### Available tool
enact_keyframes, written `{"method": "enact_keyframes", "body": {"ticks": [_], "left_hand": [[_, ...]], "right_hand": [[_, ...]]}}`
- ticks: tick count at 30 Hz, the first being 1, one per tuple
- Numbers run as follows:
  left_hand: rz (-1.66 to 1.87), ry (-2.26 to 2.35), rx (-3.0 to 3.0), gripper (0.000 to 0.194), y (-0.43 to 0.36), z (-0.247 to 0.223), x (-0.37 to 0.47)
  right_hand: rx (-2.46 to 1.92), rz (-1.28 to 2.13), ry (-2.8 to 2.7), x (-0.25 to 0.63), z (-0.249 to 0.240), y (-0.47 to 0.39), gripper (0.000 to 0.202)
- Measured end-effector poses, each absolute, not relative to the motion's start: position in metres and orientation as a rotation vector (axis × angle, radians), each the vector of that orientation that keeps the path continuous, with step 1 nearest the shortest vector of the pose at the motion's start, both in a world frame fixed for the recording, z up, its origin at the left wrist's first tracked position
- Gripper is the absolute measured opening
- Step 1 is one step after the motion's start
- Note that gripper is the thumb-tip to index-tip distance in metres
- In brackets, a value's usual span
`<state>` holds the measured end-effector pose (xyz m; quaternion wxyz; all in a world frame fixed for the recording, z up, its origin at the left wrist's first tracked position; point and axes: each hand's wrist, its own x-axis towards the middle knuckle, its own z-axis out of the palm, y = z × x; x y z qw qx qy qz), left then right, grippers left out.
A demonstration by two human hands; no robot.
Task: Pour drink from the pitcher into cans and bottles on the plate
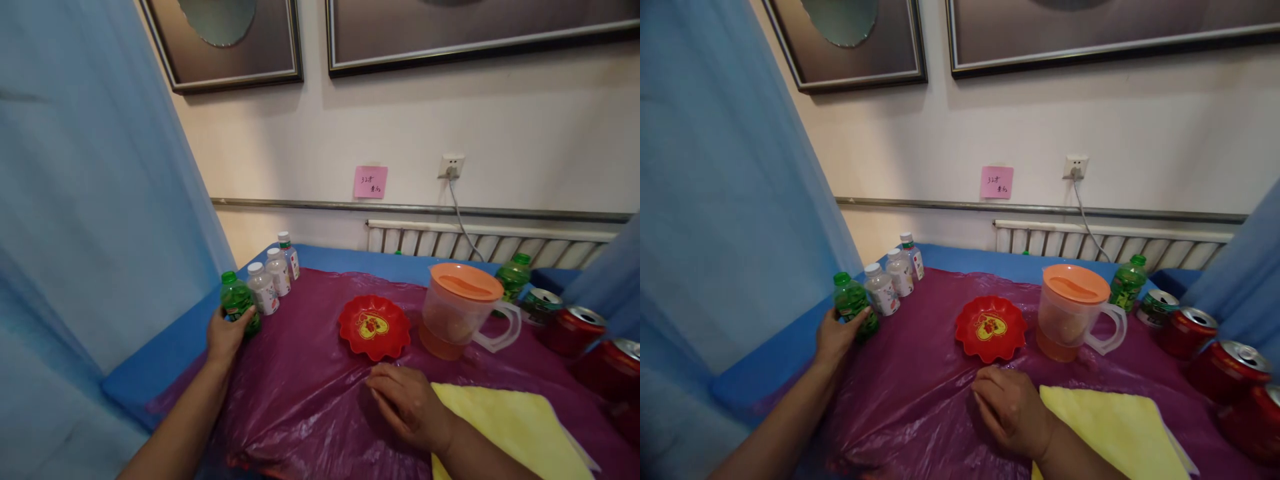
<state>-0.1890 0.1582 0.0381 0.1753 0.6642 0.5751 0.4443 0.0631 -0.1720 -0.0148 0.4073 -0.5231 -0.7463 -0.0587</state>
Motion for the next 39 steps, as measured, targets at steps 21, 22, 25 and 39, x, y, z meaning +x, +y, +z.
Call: {"method": "enact_keyframes", "body": {"ticks": [21,22,25,39], "left_hand": [[1.123,0.646,2.043,0.065,0.028,0.085,0.003],[1.103,0.656,2.066,0.065,0.029,0.079,0.008],[1.02,0.716,2.129,0.063,0.033,0.059,0.019],[0.868,0.69,2.266,0.061,0.042,0.022,0.014]], "right_hand": [[-1.212,-0.398,-0.778,0.131,0.071,-0.225,0.015],[-1.201,-0.429,-0.67,0.143,0.071,-0.229,0.015],[-1.186,-0.449,-0.472,0.178,0.064,-0.237,0.028],[-1.475,-0.139,-0.407,0.232,0.033,-0.22,0.053]]}}
